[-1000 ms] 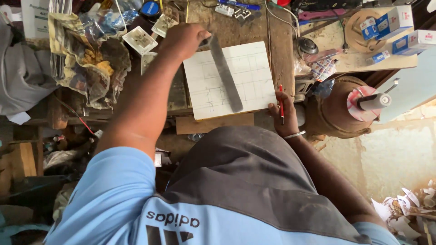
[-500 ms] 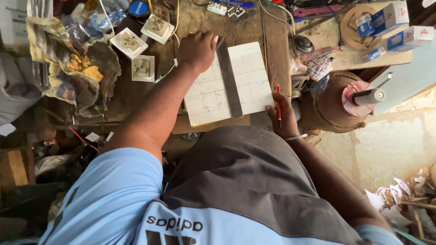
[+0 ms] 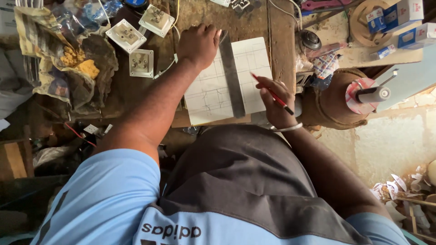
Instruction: The recorder uses a pencil and metal ruler/try-square to mark layout lines on a white board at a workbench, periodically checking the fit of electrical switches on the board.
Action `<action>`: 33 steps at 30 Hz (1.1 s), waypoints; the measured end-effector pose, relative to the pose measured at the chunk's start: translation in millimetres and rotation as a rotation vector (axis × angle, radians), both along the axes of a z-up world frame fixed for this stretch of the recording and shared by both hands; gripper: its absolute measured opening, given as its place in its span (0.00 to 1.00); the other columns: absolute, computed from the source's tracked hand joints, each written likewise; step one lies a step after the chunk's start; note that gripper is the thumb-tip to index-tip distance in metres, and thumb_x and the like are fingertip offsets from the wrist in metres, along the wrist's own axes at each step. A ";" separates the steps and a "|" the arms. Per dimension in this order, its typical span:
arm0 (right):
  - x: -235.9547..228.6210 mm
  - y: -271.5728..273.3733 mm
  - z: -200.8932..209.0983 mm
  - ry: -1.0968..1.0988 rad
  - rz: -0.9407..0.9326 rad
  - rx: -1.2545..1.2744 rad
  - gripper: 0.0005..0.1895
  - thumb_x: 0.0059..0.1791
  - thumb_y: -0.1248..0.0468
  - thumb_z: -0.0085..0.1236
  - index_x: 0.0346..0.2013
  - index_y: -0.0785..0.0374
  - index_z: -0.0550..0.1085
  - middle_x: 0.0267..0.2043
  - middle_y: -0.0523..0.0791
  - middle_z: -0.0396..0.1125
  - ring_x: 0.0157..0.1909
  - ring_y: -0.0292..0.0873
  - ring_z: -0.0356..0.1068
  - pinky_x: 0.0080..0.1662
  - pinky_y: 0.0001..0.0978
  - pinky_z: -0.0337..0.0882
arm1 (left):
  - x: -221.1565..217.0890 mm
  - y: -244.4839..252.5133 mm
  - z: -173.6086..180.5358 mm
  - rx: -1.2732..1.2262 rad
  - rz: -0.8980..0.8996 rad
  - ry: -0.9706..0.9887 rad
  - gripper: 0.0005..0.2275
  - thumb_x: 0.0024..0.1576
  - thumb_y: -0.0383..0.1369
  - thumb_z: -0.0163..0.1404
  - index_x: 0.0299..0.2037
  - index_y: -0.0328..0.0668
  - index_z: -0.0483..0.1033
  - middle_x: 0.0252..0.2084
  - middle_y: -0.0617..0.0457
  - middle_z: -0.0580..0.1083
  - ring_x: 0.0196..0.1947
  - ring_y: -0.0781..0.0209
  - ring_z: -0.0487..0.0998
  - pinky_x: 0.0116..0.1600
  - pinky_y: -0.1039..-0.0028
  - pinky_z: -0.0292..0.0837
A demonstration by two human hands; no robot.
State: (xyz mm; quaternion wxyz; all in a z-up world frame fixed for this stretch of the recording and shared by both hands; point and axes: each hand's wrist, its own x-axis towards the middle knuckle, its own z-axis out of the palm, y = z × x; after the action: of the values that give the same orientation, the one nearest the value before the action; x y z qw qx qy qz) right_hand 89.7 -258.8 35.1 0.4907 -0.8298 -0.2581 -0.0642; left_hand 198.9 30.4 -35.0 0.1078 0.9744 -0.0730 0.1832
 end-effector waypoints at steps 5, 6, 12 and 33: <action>9.1 10.7 -23.9 0.261 0.017 0.125 0.10 0.57 0.69 0.53 0.50 0.70 0.76 0.42 0.50 0.76 0.45 0.42 0.76 0.48 0.31 0.75 | -0.5 0.2 1.0 0.019 -0.001 0.057 0.15 0.69 0.44 0.45 0.38 0.43 0.77 0.34 0.48 0.78 0.32 0.47 0.80 0.38 0.55 0.77; 9.4 11.9 -24.3 0.262 0.019 0.125 0.10 0.57 0.69 0.53 0.50 0.70 0.76 0.42 0.50 0.76 0.45 0.42 0.76 0.48 0.31 0.75 | 0.1 0.0 2.3 0.019 0.000 0.058 0.15 0.69 0.44 0.45 0.38 0.43 0.77 0.34 0.48 0.78 0.32 0.47 0.80 0.38 0.55 0.77; 8.4 15.6 -19.8 0.200 -0.041 0.049 0.07 0.54 0.68 0.57 0.45 0.69 0.76 0.39 0.49 0.76 0.39 0.40 0.74 0.43 0.31 0.73 | -0.2 -1.2 3.7 0.025 0.028 0.070 0.15 0.68 0.45 0.45 0.37 0.44 0.77 0.33 0.49 0.78 0.32 0.48 0.80 0.38 0.56 0.77; 42.0 8.4 -20.5 0.241 0.140 -0.044 0.06 0.54 0.66 0.58 0.42 0.66 0.78 0.39 0.47 0.77 0.41 0.38 0.77 0.43 0.31 0.76 | 1.5 -0.1 -3.0 -0.003 0.014 -0.048 0.14 0.66 0.44 0.48 0.33 0.47 0.77 0.31 0.49 0.77 0.30 0.46 0.80 0.35 0.54 0.76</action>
State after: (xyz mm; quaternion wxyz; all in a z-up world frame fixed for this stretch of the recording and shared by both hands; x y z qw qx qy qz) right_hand 131.7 -250.4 14.7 0.5032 -0.8219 -0.2559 0.0759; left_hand 200.3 30.3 -37.9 0.1061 0.9701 -0.0687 0.2074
